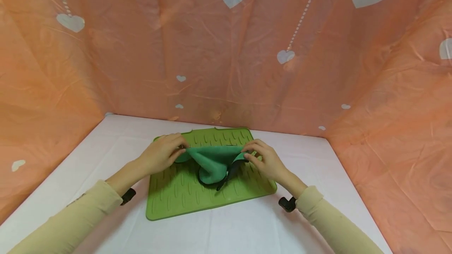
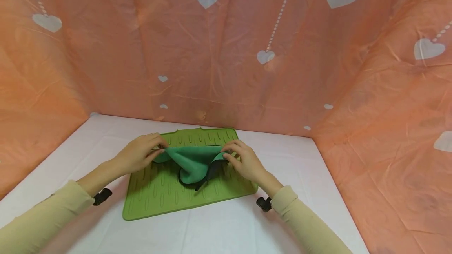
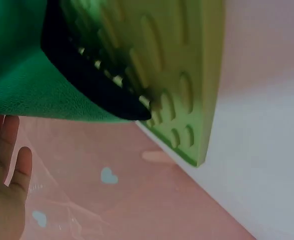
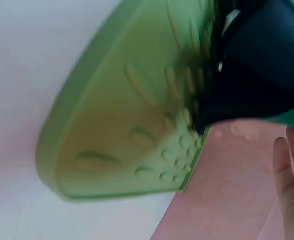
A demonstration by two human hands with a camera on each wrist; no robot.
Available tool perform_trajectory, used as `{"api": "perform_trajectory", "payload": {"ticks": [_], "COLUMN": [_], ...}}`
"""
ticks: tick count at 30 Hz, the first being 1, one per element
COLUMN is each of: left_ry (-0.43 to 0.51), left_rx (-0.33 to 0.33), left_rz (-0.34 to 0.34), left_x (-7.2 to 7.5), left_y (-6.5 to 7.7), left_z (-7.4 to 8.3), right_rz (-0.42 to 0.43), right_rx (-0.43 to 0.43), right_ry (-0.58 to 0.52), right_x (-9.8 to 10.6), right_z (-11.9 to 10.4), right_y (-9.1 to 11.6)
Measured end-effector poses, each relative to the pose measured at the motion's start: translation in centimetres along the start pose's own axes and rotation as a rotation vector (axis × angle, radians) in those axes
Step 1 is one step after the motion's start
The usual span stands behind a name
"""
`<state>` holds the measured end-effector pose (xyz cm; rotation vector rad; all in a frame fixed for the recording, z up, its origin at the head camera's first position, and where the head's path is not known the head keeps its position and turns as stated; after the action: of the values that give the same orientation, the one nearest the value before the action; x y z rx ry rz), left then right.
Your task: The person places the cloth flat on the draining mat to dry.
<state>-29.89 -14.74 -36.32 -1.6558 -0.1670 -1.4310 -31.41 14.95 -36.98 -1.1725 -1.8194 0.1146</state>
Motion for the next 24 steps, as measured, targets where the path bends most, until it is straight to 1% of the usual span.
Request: {"api": "perform_trajectory", "payload": {"ticks": [3,6,10,16,22,24], "left_ry": [0.024,0.051,0.060,0.054,0.054,0.055], "left_rx": [0.029,0.058,0.092,0.139,0.183,0.184], "left_rz": [0.018,0.002,-0.045,-0.110,-0.216,-0.255], "left_x": [0.2,-0.4,-1.9,-3.8,-6.0,-6.7], "left_y": [-0.3,-0.6,-1.0,-2.0,-2.5,-2.5], "left_z": [-0.5,-1.1,-1.7,-2.9,-4.2,-4.4], "right_rz": [0.034,0.017,-0.028,-0.058,-0.165,-0.197], "right_rx": [-0.045,-0.112,-0.165,-0.175,-0.221,-0.231], "right_ry": [-0.004,0.006,0.022,0.059,0.089,0.088], "right_x": [0.7,0.6,0.0,-0.4,-1.3,-1.6], "right_z": [1.1,2.5,4.3,6.1,7.8,8.2], "right_y": [-0.1,-0.2,-0.2,-0.5,-0.9,-1.0]}}
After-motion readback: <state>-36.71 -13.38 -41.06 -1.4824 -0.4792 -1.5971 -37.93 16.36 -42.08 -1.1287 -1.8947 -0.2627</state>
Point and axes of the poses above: each hand's wrist, its own y-axis away from the middle knuckle, its own x-axis out of the back of the hand, z = x × y, the point moved 7 cm from there along -y, towards the middle knuckle, and after that the axes turned 5 degrees about -y, right-handed, at the moved point
